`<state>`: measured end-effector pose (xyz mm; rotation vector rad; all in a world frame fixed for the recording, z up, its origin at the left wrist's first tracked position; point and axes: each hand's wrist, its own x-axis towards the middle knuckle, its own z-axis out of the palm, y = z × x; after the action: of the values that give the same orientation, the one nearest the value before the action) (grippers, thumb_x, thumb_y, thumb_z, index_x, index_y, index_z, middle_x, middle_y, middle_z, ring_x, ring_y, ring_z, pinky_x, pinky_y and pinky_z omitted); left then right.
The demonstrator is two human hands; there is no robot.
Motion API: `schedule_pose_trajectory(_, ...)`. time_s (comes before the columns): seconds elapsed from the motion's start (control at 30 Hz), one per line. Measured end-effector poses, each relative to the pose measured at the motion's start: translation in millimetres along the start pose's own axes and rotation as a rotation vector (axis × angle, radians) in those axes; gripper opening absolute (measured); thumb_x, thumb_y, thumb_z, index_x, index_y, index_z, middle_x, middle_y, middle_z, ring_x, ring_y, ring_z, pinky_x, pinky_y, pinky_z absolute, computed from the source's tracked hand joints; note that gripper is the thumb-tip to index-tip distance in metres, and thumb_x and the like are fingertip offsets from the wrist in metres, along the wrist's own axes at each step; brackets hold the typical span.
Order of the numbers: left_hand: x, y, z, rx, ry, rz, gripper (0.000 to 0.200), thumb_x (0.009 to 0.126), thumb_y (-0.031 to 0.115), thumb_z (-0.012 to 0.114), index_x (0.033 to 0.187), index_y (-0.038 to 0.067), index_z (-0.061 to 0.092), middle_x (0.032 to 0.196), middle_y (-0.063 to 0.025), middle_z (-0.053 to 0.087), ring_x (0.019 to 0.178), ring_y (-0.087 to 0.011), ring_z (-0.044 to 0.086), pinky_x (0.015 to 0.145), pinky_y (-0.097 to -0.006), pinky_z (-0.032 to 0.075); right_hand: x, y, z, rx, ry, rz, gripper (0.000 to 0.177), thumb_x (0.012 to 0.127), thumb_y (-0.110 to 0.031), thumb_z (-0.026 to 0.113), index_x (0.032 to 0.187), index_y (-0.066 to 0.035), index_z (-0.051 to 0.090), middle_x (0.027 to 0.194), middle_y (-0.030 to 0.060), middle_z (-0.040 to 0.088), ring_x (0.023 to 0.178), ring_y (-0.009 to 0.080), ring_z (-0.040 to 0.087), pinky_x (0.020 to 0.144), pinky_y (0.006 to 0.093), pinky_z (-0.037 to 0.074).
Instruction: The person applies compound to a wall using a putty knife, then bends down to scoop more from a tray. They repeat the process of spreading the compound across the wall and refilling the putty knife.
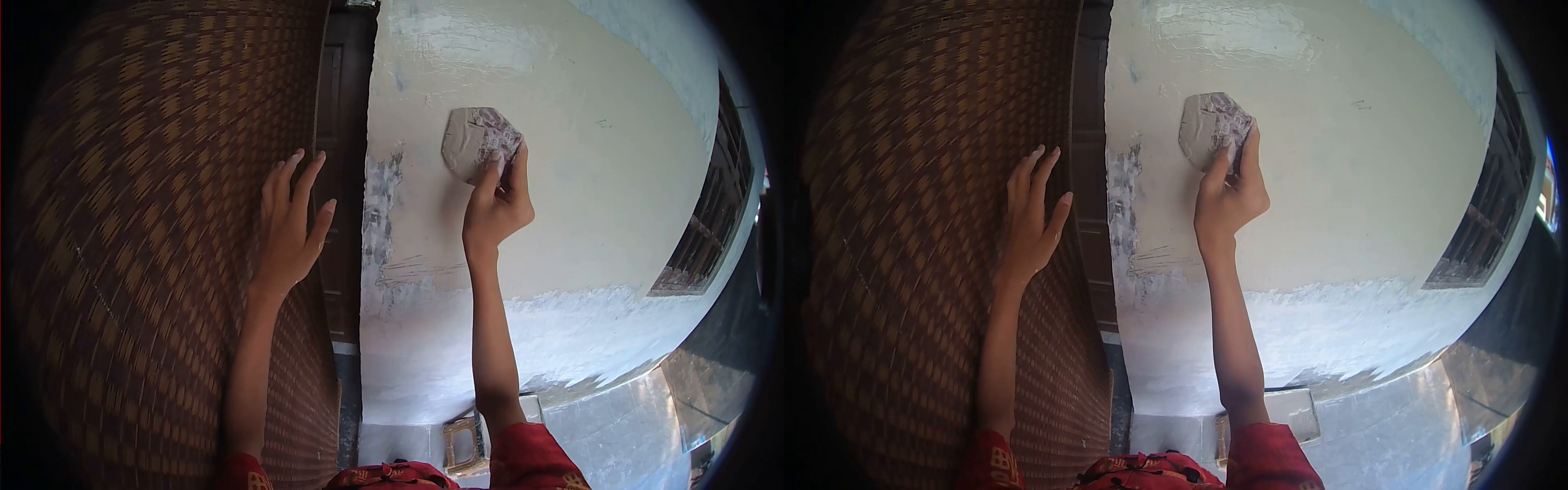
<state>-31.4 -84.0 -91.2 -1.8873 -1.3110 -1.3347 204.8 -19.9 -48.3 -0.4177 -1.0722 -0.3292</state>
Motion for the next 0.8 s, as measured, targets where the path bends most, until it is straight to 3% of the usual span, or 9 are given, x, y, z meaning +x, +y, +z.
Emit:
schedule_pose_trajectory(0.13,3.5,0.3,5.7,-0.054,0.023,-0.004,0.053,0.1,0.033,0.049,0.149,0.017,0.036,0.152,-0.0165,0.029,0.14,-0.04,0.026,0.114,-0.0538,0.025,-22.6,-12.3,14.2,-0.032,-0.255,-0.134,0.048,0.082,0.007,0.063,0.129,0.0,0.059,0.086,0.0175,0.069,0.067,0.0207,0.068,0.06,0.0287,0.055)
schedule_pose_trajectory(0.17,3.9,2.0,7.9,-0.058,0.025,-0.017,0.053,0.1,0.033,0.049,0.149,0.017,0.036,0.152,-0.0167,0.03,0.139,-0.0404,0.026,0.114,-0.0543,0.026,-32.3,-9.8,20.0,-0.053,-0.315,-0.149,0.043,0.087,0.003,0.064,0.13,-0.003,0.061,0.092,0.017,0.073,0.069,0.0104,0.066,0.062,0.0253,0.056)
schedule_pose_trajectory(0.23,2.3,2.0,7.7,-0.055,0.02,-0.025,0.053,0.1,0.033,0.049,0.149,0.017,0.036,0.152,-0.0169,0.03,0.139,-0.0408,0.026,0.114,-0.0547,0.026,-30.7,-0.5,18.9,-0.121,-0.278,-0.077,0.042,0.087,0.004,0.063,0.129,0.001,0.06,0.093,0.0166,0.073,0.07,0.0108,0.066,0.061,0.0256,0.056)
schedule_pose_trajectory(0.33,0.2,-0.5,5.1,-0.034,0.016,-0.009,0.053,0.1,0.033,0.049,0.149,0.017,0.036,0.152,-0.0173,0.03,0.139,-0.0414,0.026,0.114,-0.0546,0.026,-11.5,0.5,5.4,-0.054,-0.006,0.072,0.04,0.087,0.004,0.061,0.127,0.007,0.059,0.091,0.0198,0.072,0.069,0.0169,0.069,0.062,0.0256,0.056)
schedule_pose_trajectory(0.4,-0.4,-1.2,4.2,0.0,-0.019,-0.03,0.055,0.099,0.028,0.052,0.149,0.014,0.034,0.153,-0.0158,0.028,0.142,-0.0355,0.023,0.116,-0.0501,0.023,-9.1,-7.0,11.3,-0.002,-0.032,0.058,0.041,0.087,0.004,0.062,0.127,0.006,0.059,0.09,0.0197,0.072,0.068,0.0165,0.069,0.061,0.0257,0.055)
schedule_pose_trajectory(0.5,3.8,-2.8,11.1,-0.045,0.026,-0.024,0.053,0.101,0.034,0.048,0.149,0.017,0.036,0.152,-0.0169,0.03,0.139,-0.0416,0.026,0.114,-0.0547,0.026,-24.5,-9.8,32.7,0.009,-0.139,-0.127,0.043,0.084,0.004,0.064,0.127,0.001,0.061,0.087,0.0194,0.071,0.059,0.0143,0.064,0.053,0.0261,0.05)
schedule_pose_trajectory(0.57,5.6,-1.4,13.8,-0.039,0.025,-0.021,0.053,0.101,0.035,0.048,0.149,0.017,0.036,0.152,-0.017,0.03,0.139,-0.0414,0.026,0.114,-0.0548,0.026,-27.3,-13.1,35.4,-0.089,-0.285,-0.076,0.044,0.084,0.004,0.062,0.128,0.003,0.06,0.087,0.0199,0.071,0.061,0.0147,0.065,0.054,0.0262,0.051)
schedule_pose_trajectory(0.7,2.4,0.7,6.9,-0.005,0.027,-0.012,0.053,0.102,0.039,0.044,0.149,0.017,0.036,0.152,-0.0172,0.029,0.14,-0.0409,0.025,0.113,-0.055,0.025,-3.6,-0.9,17.1,-0.022,0.001,0.01,0.043,0.086,0.004,0.061,0.129,0.005,0.058,0.09,0.0212,0.072,0.066,0.0152,0.067,0.056,0.0272,0.053)
schedule_pose_trajectory(0.8,4.9,2.7,8.6,0.003,0.033,-0.03,0.054,0.1,0.028,0.051,0.149,0.014,0.035,0.154,-0.0155,0.028,0.142,-0.0353,0.023,0.116,-0.05,0.023,-0.4,-6.8,26.4,0.113,-0.037,-0.004,0.044,0.084,0.003,0.063,0.128,0.004,0.058,0.091,0.0212,0.071,0.066,0.0167,0.068,0.057,0.0276,0.053)
